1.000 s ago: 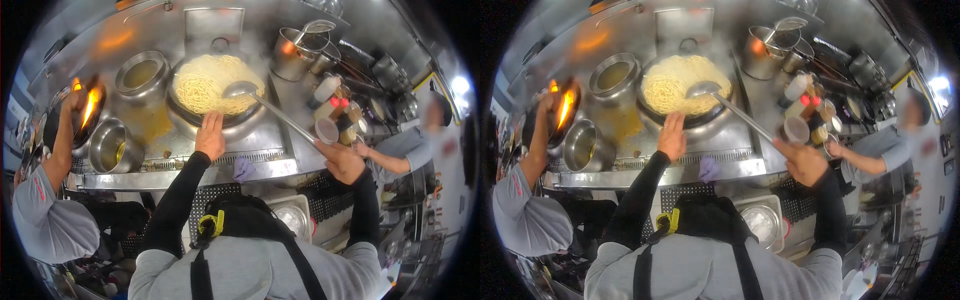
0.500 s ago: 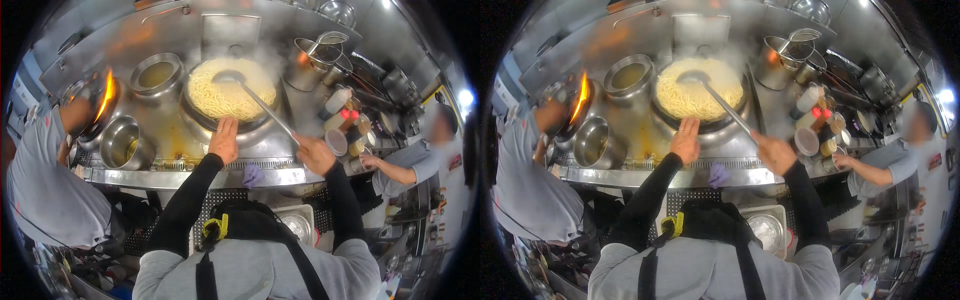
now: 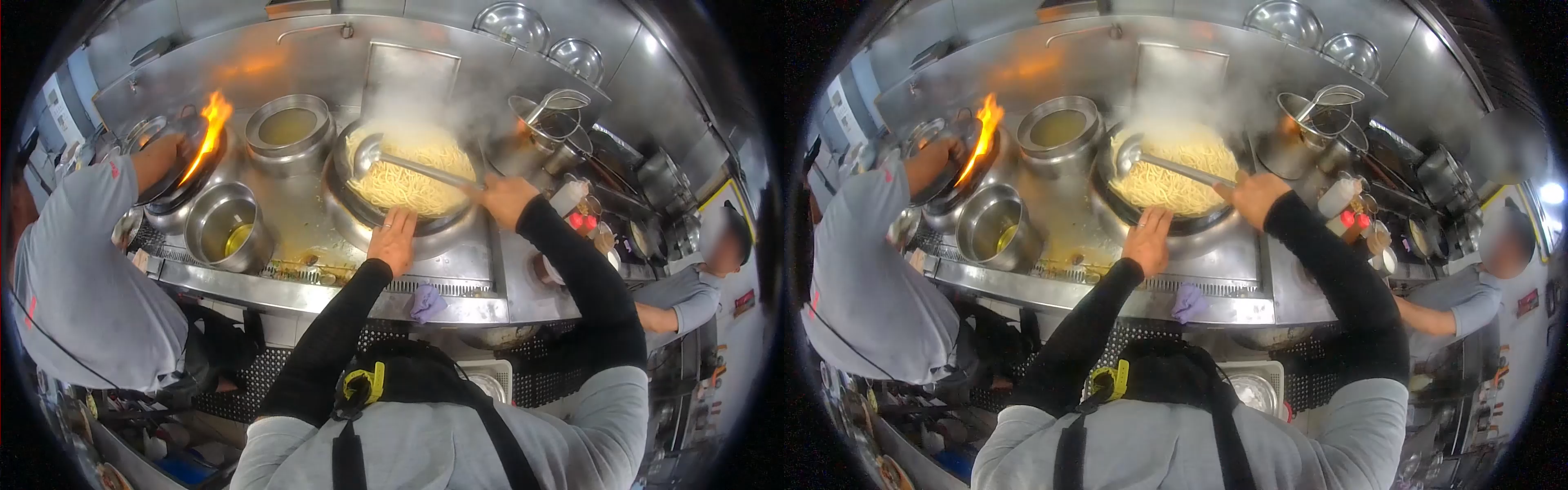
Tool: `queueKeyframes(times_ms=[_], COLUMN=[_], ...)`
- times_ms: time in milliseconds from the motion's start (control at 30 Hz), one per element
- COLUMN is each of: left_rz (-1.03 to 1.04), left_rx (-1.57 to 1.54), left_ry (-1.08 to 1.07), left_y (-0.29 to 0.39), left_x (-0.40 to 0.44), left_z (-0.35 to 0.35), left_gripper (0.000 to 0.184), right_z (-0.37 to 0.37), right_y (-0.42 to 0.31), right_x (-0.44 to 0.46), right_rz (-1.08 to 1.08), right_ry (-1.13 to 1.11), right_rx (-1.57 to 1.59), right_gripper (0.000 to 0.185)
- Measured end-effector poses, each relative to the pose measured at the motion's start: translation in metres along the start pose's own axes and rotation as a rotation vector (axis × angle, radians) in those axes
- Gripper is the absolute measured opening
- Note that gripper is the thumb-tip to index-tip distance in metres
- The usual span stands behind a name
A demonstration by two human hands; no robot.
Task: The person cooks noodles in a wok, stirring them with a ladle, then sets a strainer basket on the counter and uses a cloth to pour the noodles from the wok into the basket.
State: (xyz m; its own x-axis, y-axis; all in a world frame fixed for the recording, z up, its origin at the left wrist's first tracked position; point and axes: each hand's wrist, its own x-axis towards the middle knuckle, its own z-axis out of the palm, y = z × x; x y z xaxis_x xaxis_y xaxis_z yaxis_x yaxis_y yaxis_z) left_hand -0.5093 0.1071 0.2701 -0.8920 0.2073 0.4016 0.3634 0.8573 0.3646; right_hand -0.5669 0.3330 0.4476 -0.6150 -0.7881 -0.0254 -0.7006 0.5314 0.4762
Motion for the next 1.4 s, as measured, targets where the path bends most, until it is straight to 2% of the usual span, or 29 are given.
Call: queueKeyframes(times_ms=[267, 433, 567, 633, 700, 733, 833, 867, 967, 1033, 1133, 1233, 1333, 1400], left_rz=[0.027, 0.120, 0.134, 0.191, 0.199, 0.208, 0.217, 0.216, 0.196, 0.166, 0.140, 0.127, 0.075, 0.063], left_rx=[-0.045, -0.001, -0.014, -0.031, -0.051, -0.046, -0.023, -0.017, 0.000, 0.002, 0.014, 0.008, -0.023, -0.030], left_ry=[0.021, 0.079, 0.038, 0.039, 0.007, -0.001, -0.014, -0.019, -0.016, -0.012, -0.010, -0.002, -0.054, -0.061], left_y=[-0.005, -0.009, -0.009, -0.010, -0.010, -0.011, -0.012, -0.012, -0.013, -0.009, -0.007, -0.010, -0.007, -0.006], left_x=[0.003, 0.004, 0.004, 0.005, 0.004, 0.004, 0.006, 0.006, 0.005, 0.004, 0.002, 0.002, 0.000, 0.000], left_z=[0.005, 0.011, 0.009, 0.005, 0.002, 0.002, 0.000, 0.000, 0.002, 0.000, -0.001, 0.000, -0.005, -0.006], left_gripper=[0.065, 0.067, 0.070, 0.071, 0.072, 0.072, 0.072, 0.072, 0.072, 0.072, 0.071, 0.071, 0.072, 0.072], right_z=[-0.008, 0.010, 0.033, 0.043, 0.052, 0.049, 0.039, 0.042, 0.058, 0.085, 0.104, 0.129, 0.146, 0.142], right_y=[0.025, 0.017, -0.032, -0.074, -0.107, -0.115, -0.108, -0.108, -0.096, -0.071, -0.037, -0.024, -0.038, -0.060], right_x=[-0.064, -0.122, -0.168, -0.182, -0.193, -0.194, -0.186, -0.179, -0.143, -0.118, -0.083, -0.066, -0.066, -0.075], right_rz=[0.096, 0.253, 0.373, 0.462, 0.442, 0.433, 0.496, 0.589, 0.695, 0.739, 0.710, 0.769, 0.796, 0.844], right_ry=[-0.017, -0.099, -0.085, -0.095, -0.032, 0.057, 0.143, 0.165, 0.302, 0.277, 0.239, 0.262, 0.288, 0.290], right_rx=[-0.099, 0.072, 0.227, 0.373, 0.609, 0.753, 1.325, 1.420, 1.477, 1.373, 1.057, 0.987, 1.265, 1.596], right_gripper=[0.049, 0.055, 0.059, 0.065, 0.066, 0.064, 0.062, 0.061, 0.060, 0.059, 0.060, 0.061, 0.061, 0.065])
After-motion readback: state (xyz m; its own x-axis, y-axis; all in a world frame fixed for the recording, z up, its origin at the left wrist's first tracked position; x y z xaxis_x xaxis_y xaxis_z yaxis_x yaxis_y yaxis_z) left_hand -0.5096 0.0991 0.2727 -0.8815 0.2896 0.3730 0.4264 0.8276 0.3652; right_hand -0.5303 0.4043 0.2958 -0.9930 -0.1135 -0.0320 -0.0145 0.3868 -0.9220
